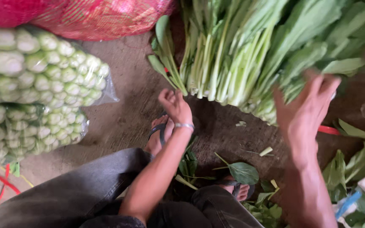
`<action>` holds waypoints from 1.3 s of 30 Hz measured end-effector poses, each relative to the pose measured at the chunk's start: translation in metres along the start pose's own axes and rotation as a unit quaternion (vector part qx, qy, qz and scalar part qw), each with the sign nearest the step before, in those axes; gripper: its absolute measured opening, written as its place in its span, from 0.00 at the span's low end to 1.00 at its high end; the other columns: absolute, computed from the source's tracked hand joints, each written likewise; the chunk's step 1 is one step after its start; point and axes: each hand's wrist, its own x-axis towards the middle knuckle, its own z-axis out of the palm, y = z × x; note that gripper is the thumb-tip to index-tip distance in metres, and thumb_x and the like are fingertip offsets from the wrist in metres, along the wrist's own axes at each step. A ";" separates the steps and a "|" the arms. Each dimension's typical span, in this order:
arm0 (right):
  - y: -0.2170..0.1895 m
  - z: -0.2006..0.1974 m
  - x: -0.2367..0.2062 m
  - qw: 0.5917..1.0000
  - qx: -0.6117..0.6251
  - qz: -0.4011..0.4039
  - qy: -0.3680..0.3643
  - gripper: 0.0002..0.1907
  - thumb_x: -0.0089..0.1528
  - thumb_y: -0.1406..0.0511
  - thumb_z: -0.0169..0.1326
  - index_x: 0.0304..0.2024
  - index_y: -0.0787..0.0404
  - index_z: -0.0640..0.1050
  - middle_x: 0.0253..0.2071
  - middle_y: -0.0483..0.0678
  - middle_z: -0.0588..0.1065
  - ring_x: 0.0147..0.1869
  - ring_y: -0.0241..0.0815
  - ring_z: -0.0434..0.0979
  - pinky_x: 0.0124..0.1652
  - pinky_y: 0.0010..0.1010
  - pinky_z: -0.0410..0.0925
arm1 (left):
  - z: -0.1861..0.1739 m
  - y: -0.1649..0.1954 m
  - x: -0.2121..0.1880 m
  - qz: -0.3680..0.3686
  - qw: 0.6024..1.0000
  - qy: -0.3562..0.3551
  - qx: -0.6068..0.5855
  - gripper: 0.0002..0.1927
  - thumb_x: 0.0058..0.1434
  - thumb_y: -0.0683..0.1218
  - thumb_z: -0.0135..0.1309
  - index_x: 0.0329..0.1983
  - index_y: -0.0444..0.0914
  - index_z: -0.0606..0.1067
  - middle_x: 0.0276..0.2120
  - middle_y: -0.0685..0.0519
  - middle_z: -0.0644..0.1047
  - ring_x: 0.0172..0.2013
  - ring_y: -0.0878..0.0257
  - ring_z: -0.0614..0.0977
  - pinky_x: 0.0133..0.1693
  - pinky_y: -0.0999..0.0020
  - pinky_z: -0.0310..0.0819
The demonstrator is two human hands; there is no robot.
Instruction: The person sits on the floor of a produce area and sorts leafy green vegetables, picking individual stalks from a pile, stripping damaged leaves aside, and aligning the stalks into neat rows on the ground. They repeatedly gather, turn, and place the vegetables to build up ordered bunches.
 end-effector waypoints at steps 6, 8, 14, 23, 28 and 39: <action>-0.018 0.032 -0.028 0.973 -0.162 -0.109 -0.122 0.33 0.58 0.54 0.69 0.61 0.59 0.76 0.63 0.58 0.70 0.68 0.58 0.67 0.60 0.56 0.62 | -0.002 -0.005 0.067 -0.022 0.965 0.015 0.263 0.30 0.56 0.49 0.67 0.56 0.33 0.67 0.45 0.44 0.77 0.44 0.53 0.81 0.46 0.59 0.75; -0.015 0.044 -0.024 0.968 -0.186 -0.114 -0.123 0.33 0.56 0.52 0.69 0.59 0.59 0.77 0.61 0.57 0.72 0.70 0.57 0.67 0.65 0.60 0.58 | 0.003 0.003 0.069 -0.018 0.951 -0.011 0.307 0.29 0.55 0.51 0.67 0.54 0.34 0.70 0.44 0.44 0.80 0.44 0.53 0.82 0.47 0.57 0.75; -0.001 0.048 -0.024 0.983 -0.103 -0.116 -0.095 0.24 0.56 0.56 0.70 0.53 0.51 0.82 0.58 0.48 0.76 0.73 0.53 0.65 0.73 0.65 0.49 | 0.012 0.027 0.063 -0.072 0.930 -0.041 0.358 0.24 0.61 0.52 0.61 0.55 0.37 0.71 0.37 0.46 0.82 0.38 0.53 0.84 0.44 0.56 0.76; 0.019 0.054 -0.045 0.983 -0.004 -0.167 -0.079 0.25 0.54 0.60 0.70 0.54 0.54 0.81 0.59 0.53 0.72 0.72 0.55 0.66 0.69 0.62 0.57 | 0.000 0.005 0.085 0.005 0.989 -0.083 0.120 0.08 0.64 0.41 0.59 0.43 0.32 0.77 0.35 0.51 0.83 0.34 0.65 0.82 0.38 0.70 0.76; 0.043 0.037 -0.050 0.977 0.132 -0.133 0.105 0.22 0.67 0.68 0.64 0.61 0.65 0.72 0.62 0.63 0.69 0.71 0.51 0.67 0.67 0.50 0.68 | -0.014 0.105 0.065 0.037 0.984 -0.140 -0.101 0.13 0.68 0.42 0.55 0.54 0.36 0.78 0.38 0.56 0.79 0.32 0.69 0.76 0.32 0.74 0.71; 0.011 0.018 -0.009 0.990 0.139 0.006 -0.023 0.29 0.62 0.69 0.63 0.64 0.71 0.69 0.46 0.62 0.78 0.41 0.54 0.82 0.39 0.37 0.78 | 0.077 0.180 -0.078 0.344 0.839 -0.392 0.157 0.17 0.72 0.44 0.57 0.61 0.36 0.71 0.38 0.52 0.77 0.26 0.68 0.79 0.23 0.78 0.76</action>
